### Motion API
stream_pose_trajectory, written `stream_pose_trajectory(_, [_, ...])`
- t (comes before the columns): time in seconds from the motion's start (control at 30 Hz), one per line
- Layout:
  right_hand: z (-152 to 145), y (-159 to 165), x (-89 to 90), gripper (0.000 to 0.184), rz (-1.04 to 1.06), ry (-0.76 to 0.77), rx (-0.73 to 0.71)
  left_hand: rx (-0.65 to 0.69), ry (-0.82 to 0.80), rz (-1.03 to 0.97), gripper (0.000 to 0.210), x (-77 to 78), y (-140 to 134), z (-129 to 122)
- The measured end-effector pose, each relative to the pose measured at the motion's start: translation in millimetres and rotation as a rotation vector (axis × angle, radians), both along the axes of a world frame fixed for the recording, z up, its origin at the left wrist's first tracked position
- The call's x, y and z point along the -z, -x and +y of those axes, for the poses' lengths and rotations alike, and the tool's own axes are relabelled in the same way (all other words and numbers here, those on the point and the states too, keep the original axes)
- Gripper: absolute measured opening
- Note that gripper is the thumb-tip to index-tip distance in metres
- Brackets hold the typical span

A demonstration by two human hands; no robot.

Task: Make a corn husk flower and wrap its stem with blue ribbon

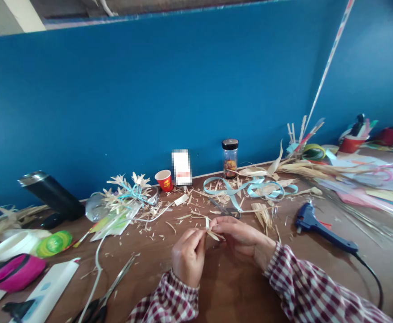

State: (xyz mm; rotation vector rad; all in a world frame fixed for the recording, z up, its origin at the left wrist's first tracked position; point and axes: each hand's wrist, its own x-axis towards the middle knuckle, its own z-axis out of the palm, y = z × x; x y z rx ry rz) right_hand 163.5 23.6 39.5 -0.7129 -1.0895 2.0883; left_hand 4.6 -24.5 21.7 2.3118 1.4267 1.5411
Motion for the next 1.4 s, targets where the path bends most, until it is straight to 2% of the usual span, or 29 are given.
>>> stream_pose_trajectory(0.2, [-1, 1, 0.3, 0.008, 0.034, 0.056, 0.03, 0.04, -0.003, -0.066, 0.019, -3.0, -1, 0])
stream_pose_trajectory(0.57, [-2, 4, 4.1, 0.01, 0.022, -0.014, 0.008, 0.063, -0.036, -0.096, 0.021, -2.4, -2, -3])
stream_pose_trajectory(0.8, [-3, 6, 4.5, 0.012, -0.013, -0.015, 0.048, 0.052, -0.065, -0.077, 0.022, -1.7, -3, -2])
stream_pose_trajectory(0.97, [-2, -2, -3.9, 0.013, 0.002, -0.037, 0.0, 0.03, -0.085, -0.096, 0.02, -0.3, -3, 0])
stream_pose_trajectory(1.07, [-2, -6, -9.2, 0.017, 0.002, -0.011, 0.019, 0.023, -0.088, -0.101, 0.019, 0.2, -2, 1])
stream_pose_trajectory(1.2, [0, -5, -6.7, 0.02, -0.029, -0.047, 0.036, 0.047, -0.045, -0.088, 0.019, -0.5, -2, -1])
stream_pose_trajectory(1.4, [-6, 3, -3.9, 0.018, 0.09, 0.002, 0.033, 0.045, -0.065, -0.077, 0.02, -0.6, -2, -2])
